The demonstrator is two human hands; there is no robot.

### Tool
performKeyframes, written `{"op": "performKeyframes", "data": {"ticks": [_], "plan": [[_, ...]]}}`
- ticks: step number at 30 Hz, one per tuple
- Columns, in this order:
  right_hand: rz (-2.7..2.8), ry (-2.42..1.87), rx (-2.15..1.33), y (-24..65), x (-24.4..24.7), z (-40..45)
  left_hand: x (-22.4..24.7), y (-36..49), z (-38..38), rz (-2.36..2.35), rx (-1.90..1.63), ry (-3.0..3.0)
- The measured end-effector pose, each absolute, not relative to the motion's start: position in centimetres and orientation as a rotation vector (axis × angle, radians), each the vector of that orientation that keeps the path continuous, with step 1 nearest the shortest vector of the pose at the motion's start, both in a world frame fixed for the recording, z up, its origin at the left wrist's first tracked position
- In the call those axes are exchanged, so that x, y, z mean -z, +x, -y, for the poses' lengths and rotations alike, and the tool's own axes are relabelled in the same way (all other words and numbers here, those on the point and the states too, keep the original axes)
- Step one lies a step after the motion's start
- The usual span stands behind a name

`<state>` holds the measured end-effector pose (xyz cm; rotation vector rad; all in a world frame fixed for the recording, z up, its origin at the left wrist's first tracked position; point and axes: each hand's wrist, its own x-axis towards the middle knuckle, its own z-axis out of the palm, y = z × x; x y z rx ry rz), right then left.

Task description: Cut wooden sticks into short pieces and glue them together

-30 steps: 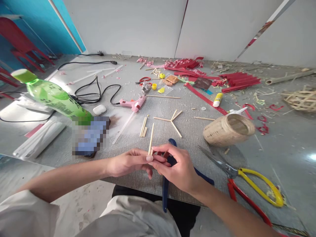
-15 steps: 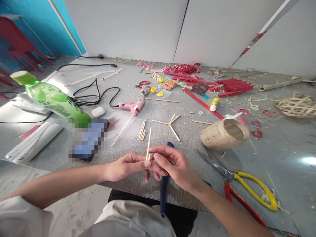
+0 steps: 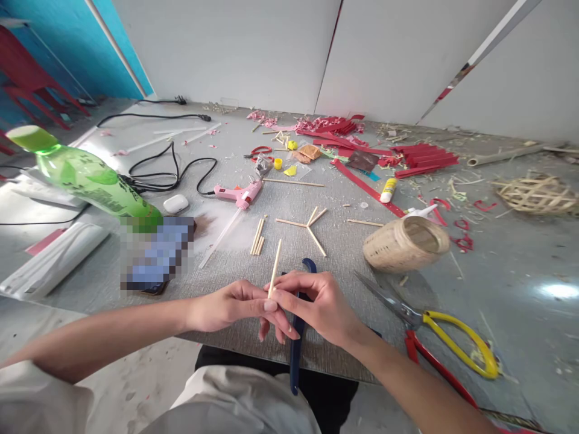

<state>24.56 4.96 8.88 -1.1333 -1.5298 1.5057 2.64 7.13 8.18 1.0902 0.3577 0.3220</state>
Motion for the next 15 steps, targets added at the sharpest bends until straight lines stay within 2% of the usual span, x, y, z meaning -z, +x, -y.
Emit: {"op": "performKeyframes", "data": {"ticks": [15], "plan": [[1.465, -1.112, -1.424, 23.9, -8.71, -4.59, -7.55, 2.93, -7.23, -0.43, -0.411, 1.051]]}}
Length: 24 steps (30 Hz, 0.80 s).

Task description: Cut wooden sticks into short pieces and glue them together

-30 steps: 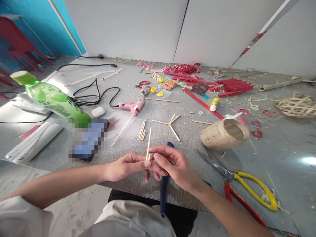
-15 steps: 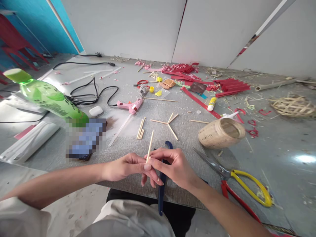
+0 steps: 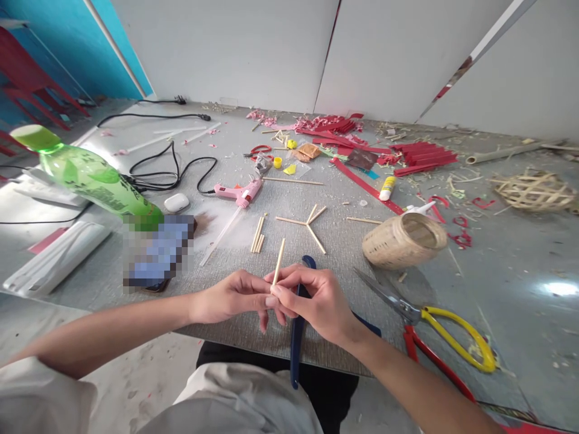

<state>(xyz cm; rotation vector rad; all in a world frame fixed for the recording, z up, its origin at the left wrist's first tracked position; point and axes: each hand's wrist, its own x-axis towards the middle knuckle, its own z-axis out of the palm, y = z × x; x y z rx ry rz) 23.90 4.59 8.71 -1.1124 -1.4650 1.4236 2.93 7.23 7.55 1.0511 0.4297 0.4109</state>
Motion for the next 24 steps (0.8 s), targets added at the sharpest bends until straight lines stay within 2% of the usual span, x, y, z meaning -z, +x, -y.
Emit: {"op": "performKeyframes", "data": {"ticks": [13, 19, 24], "plan": [[1.452, -1.114, -1.481, 23.9, -9.1, -4.5, -8.4, 2.6, -7.1, -0.426, -0.37, 0.965], [0.932, -1.236, -1.563, 23.7, -9.0, -5.0, -9.0, 2.2, -7.4, -0.421, -0.438, 0.924], [0.889, -1.26, -1.57, 23.7, -9.3, -5.3, -8.3, 2.3, -7.8, -0.487, -0.501, 0.892]]}}
